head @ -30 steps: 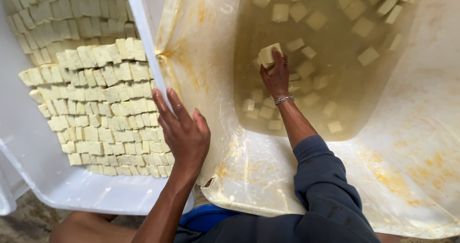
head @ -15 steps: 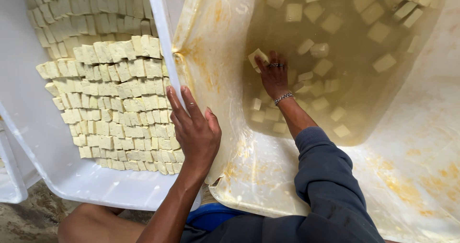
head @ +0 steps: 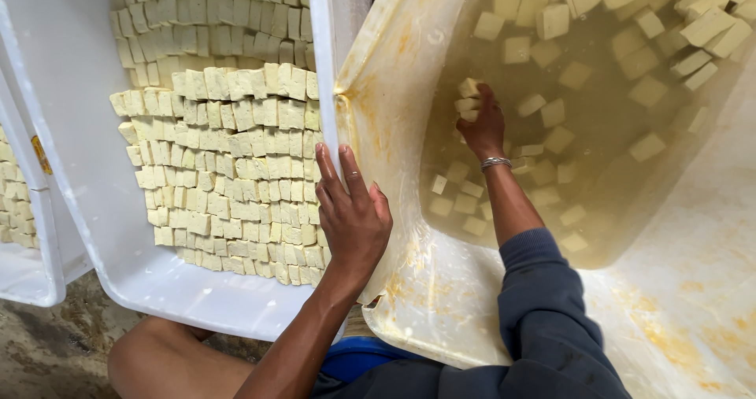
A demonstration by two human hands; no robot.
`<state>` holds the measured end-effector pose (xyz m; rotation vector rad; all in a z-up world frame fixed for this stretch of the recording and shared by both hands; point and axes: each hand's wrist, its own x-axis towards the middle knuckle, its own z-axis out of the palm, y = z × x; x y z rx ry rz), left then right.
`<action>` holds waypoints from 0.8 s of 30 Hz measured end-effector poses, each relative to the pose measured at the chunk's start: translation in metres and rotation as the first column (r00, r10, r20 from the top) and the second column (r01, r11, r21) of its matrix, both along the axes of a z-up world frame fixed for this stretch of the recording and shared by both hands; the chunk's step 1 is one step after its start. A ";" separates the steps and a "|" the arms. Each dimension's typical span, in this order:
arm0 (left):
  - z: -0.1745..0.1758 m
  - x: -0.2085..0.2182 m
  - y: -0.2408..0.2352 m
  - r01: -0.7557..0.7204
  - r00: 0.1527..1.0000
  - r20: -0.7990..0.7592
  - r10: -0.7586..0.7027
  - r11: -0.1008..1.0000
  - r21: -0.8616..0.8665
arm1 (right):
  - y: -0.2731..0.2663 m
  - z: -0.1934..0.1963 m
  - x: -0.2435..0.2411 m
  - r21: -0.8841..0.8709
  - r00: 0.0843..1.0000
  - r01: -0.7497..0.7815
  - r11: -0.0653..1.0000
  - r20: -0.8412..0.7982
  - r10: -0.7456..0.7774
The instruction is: The person transfers small tofu cubes from a water-filled tub into a white tray, arranging them in neat rows by hand. The person repeatedly scoops cubes and places them into the tray, maintaining an orderly layout.
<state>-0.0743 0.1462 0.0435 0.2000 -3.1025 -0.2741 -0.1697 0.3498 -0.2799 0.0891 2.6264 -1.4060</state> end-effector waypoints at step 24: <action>0.028 0.002 0.008 0.017 0.951 -0.231 0.204 0.715 0.699 | -0.050 0.383 0.020 -0.925 0.999 -0.027 0.380 -0.037 -0.019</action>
